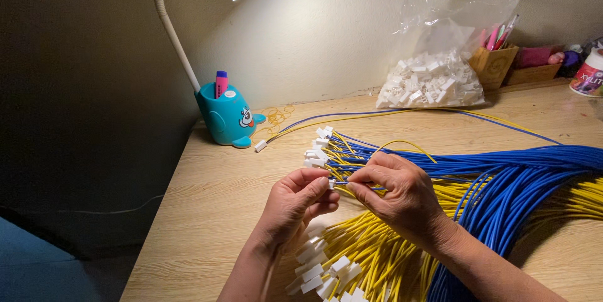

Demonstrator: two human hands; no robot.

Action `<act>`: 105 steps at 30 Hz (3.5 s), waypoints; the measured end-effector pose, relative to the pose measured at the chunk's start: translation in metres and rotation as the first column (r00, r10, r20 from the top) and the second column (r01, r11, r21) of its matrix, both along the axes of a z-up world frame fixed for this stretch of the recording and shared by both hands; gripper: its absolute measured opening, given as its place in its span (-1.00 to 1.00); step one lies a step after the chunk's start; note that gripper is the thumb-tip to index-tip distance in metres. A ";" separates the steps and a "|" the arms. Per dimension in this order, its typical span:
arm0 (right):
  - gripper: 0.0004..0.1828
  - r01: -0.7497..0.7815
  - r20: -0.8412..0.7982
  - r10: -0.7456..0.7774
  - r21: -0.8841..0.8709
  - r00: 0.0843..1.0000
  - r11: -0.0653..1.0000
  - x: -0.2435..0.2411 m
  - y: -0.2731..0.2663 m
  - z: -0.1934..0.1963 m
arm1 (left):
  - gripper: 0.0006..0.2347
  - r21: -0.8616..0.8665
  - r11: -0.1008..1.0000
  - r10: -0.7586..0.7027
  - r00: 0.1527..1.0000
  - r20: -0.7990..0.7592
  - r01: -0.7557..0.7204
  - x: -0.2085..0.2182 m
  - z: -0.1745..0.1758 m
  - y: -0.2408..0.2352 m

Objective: The person inserts yellow and blue cables into white plastic connectors one at a time. They hold the connector in the left hand and push the cable end into the slot with the right hand, repeating this process for many cables.

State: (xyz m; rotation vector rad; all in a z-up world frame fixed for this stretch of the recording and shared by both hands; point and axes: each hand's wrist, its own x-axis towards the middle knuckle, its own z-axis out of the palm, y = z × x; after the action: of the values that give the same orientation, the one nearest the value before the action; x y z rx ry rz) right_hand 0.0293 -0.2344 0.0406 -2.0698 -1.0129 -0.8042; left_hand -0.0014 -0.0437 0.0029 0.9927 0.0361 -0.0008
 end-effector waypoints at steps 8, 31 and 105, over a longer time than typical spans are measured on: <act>-0.95 -0.031 -0.038 0.032 0.034 0.999 0.999 0.006 -0.001 -0.006 | -0.85 0.049 0.998 0.047 0.999 -0.001 -0.047 0.003 0.002 -0.006; -0.84 -0.228 -0.149 0.176 -0.513 0.973 0.827 -0.007 0.019 -0.042 | -0.89 0.309 0.941 0.152 0.988 -0.034 -0.134 0.001 0.004 0.030; -0.85 -0.540 -0.544 0.382 -0.160 0.747 0.827 -0.030 -0.112 0.036 | -0.91 0.559 0.775 0.339 0.940 0.027 -0.296 0.003 0.000 0.014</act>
State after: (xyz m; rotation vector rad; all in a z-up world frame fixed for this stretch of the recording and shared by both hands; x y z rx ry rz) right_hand -0.0006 -0.3468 0.0761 -1.9723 -1.3337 0.1617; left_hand 0.0020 -0.0297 0.0030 1.5674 0.2902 0.3022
